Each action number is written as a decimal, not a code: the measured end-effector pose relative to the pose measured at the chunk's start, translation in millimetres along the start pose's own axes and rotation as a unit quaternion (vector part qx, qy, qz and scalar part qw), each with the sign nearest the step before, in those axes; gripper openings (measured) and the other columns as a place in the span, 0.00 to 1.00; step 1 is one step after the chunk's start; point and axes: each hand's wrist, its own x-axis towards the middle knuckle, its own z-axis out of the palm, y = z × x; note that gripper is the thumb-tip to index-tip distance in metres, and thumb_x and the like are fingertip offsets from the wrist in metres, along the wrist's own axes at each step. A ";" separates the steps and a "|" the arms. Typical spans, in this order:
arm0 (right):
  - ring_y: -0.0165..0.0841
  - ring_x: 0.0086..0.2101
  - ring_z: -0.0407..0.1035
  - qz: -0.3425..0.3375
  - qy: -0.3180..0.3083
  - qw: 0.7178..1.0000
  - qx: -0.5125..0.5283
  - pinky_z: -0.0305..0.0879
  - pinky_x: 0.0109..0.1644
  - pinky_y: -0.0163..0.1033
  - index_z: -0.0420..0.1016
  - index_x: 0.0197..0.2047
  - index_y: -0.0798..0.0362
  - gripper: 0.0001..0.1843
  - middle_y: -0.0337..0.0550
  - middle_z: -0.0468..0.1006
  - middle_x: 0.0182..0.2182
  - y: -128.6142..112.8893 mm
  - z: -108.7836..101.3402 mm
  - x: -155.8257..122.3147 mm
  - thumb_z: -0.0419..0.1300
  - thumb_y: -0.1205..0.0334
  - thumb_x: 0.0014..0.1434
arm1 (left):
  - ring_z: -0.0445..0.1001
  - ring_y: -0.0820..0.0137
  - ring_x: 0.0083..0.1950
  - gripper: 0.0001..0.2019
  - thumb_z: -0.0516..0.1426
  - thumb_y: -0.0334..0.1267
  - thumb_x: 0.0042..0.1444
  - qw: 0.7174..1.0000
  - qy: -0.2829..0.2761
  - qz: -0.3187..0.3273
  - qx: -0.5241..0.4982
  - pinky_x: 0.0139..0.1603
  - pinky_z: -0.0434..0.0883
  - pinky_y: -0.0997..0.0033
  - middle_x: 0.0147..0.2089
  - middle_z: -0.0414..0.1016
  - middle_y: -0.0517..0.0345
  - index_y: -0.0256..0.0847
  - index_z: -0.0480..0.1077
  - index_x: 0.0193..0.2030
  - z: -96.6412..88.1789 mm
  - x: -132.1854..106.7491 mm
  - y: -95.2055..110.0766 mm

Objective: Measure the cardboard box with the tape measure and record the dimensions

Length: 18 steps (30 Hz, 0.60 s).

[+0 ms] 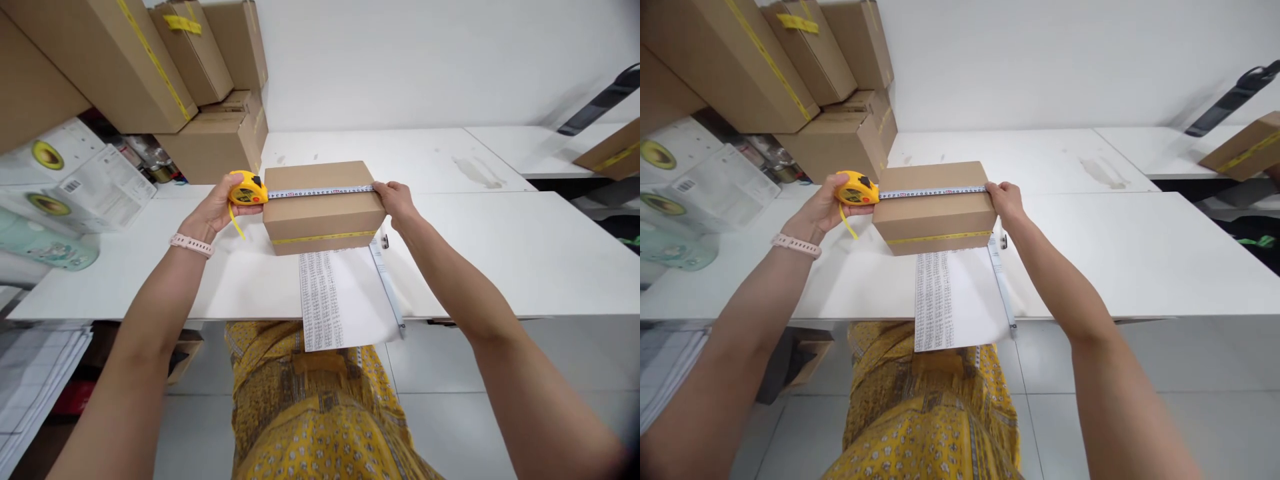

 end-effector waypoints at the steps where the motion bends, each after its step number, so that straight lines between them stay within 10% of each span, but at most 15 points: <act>1: 0.29 0.29 0.56 -0.002 0.002 1.000 0.001 0.52 0.29 0.36 0.57 0.26 0.50 0.16 0.37 0.62 0.25 0.4 0.3 0.0 0.61 0.58 0.59 | 0.80 0.50 0.56 0.18 0.63 0.50 0.55 1.000 -0.001 0.001 -0.002 0.48 0.83 0.55 0.50 0.83 0.49 0.40 0.77 0.47 -0.2 -0.5 -0.9; 18: 0.29 0.27 0.57 -0.010 -0.008 1.000 -0.016 0.56 0.30 0.35 0.57 0.24 0.48 0.22 0.34 0.63 0.23 4.8 -0.4 1.2 0.60 0.47 0.61 | 0.84 0.57 0.45 0.23 0.66 0.48 0.53 0.999 -0.029 -0.009 -0.028 0.41 0.83 0.59 0.45 0.84 0.45 0.36 0.75 0.51 -4.4 -4.9 3.2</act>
